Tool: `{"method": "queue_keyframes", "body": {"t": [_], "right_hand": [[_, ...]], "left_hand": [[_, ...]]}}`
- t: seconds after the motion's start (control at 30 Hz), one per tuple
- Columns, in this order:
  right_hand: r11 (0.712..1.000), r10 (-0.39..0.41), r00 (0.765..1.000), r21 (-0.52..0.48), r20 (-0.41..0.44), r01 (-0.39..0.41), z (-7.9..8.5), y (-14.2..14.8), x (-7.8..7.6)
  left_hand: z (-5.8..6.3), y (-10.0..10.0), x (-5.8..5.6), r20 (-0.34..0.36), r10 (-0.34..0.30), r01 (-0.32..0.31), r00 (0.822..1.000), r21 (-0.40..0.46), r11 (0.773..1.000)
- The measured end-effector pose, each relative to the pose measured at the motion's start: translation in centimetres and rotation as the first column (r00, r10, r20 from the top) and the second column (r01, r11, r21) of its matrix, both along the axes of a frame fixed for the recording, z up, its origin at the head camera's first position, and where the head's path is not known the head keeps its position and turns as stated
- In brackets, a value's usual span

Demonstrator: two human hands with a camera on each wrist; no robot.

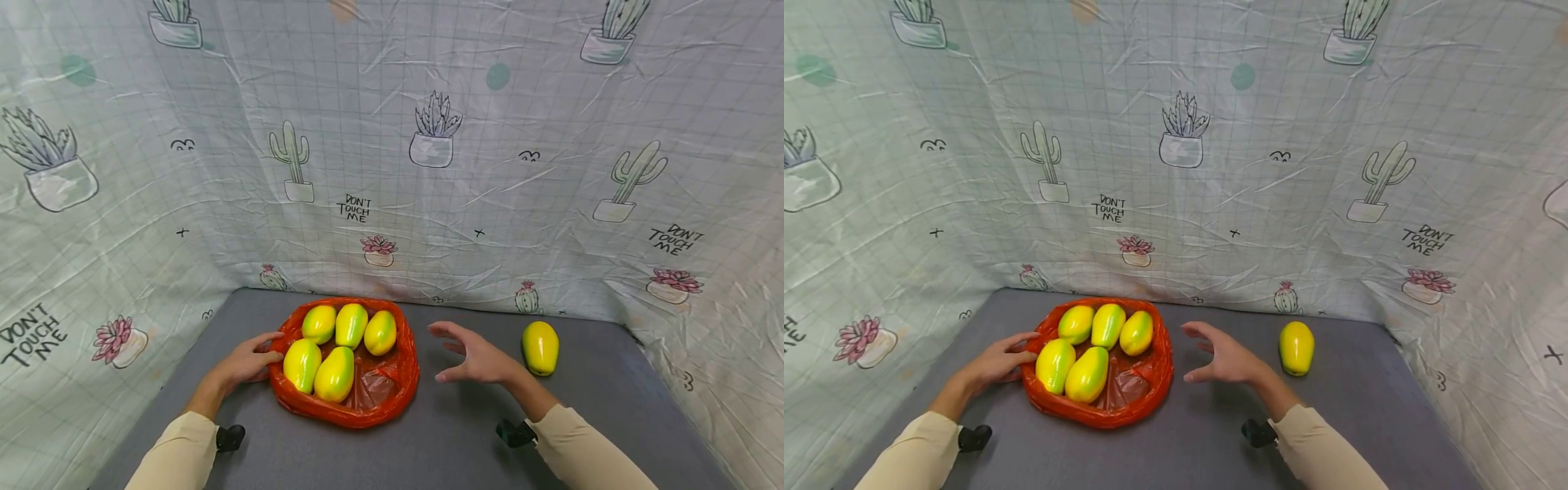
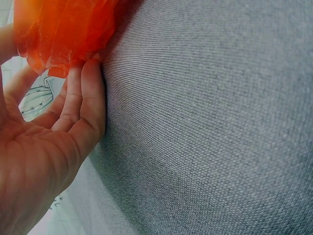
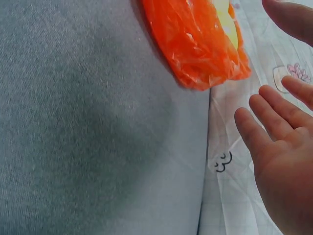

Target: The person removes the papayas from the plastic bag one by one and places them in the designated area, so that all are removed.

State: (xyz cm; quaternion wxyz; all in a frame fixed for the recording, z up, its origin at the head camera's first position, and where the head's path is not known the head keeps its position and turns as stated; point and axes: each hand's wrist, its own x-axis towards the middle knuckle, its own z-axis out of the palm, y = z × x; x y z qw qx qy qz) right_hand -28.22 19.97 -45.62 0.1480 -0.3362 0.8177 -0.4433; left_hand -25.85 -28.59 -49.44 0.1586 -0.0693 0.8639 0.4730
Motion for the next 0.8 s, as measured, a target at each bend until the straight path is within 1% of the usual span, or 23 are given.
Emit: {"method": "queue_keyframes", "body": {"t": [0.17, 0.37, 0.6, 0.8], "right_hand": [[1.000, 0.011, 1.000, -0.004, 0.018, -0.011, 0.0, -0.9, 0.1], [1.000, 0.024, 1.000, 0.002, 0.019, -0.024, -0.1, -1.7, 0.2], [0.997, 0.062, 0.997, -0.043, 0.044, -0.060, -0.3, -2.8, 0.1], [0.995, 0.069, 0.993, -0.075, 0.095, -0.062, -0.2, -4.0, 0.3]], "left_hand": [[-0.1, 0.0, 0.0, -0.004, 0.001, -0.001, 1.000, -0.002, 1.000], [-0.1, 0.0, 0.0, 0.007, 0.002, -0.002, 1.000, -0.005, 1.000], [-0.1, -0.1, -0.1, 0.003, -0.002, 0.002, 1.000, -0.010, 1.000], [-0.1, -0.1, -0.2, -0.001, -0.009, 0.009, 1.000, -0.012, 1.000]]}}
